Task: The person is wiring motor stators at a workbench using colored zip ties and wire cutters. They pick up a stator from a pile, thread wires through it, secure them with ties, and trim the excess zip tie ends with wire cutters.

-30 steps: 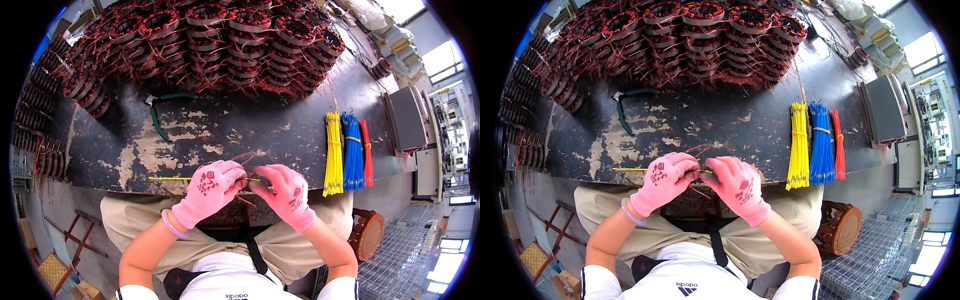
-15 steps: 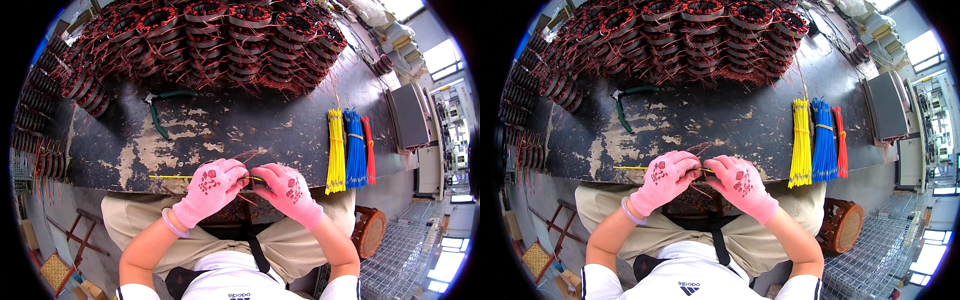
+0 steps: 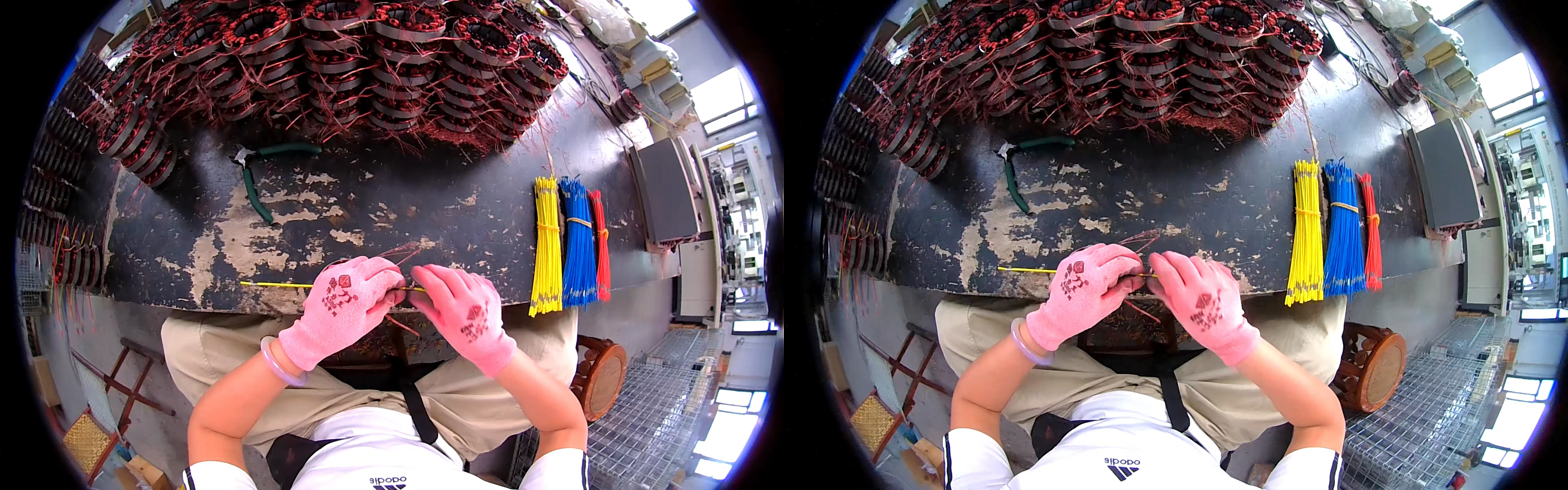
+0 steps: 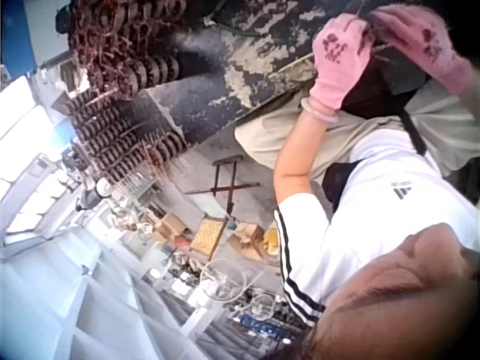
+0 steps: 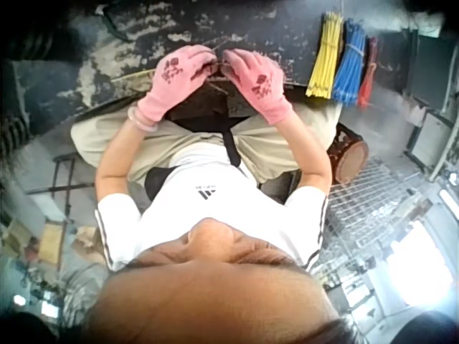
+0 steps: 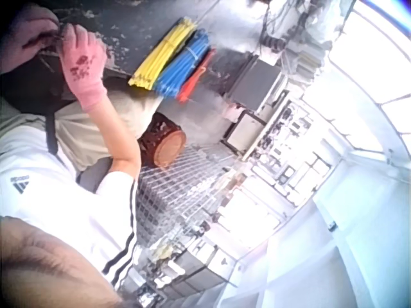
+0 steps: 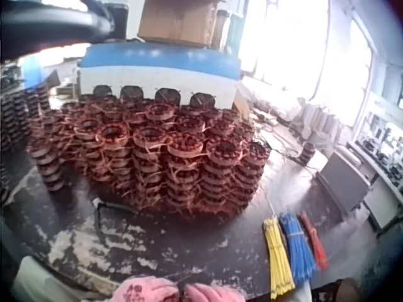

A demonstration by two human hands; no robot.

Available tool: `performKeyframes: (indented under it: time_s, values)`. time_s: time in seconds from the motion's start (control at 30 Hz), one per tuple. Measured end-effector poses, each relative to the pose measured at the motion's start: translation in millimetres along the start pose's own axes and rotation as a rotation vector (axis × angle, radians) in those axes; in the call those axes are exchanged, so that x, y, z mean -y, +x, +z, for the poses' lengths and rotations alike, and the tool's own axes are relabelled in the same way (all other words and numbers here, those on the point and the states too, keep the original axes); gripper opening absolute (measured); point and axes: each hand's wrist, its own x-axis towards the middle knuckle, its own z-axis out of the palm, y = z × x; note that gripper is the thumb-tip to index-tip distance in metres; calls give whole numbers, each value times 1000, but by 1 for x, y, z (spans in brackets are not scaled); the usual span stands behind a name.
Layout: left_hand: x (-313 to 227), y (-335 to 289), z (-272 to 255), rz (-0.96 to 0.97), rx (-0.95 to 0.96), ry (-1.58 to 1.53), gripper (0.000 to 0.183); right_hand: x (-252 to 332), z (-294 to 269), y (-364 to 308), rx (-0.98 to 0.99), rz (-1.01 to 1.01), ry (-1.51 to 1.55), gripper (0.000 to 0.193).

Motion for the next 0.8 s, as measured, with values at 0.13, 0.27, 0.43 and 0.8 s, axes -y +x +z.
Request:
performKeyframes:
  time_s: [0.13, 0.27, 0.43, 0.8]
  values:
    - [-1, -1, -1, 11, 21, -3, 20, -9, -3, 7, 583, 964, 1169, 23]
    - [0, 0, -4, 28, 45, -16, 20, -5, -12, 6, 594, 869, 1120, 25]
    - [0, 0, 0, 20, 15, 7, 20, -1, -14, 4, 223, 91, 292, 17]
    - [2, -3, -11, 54, 26, 11, 17, -43, -61, 10, 292, 709, 672, 27]
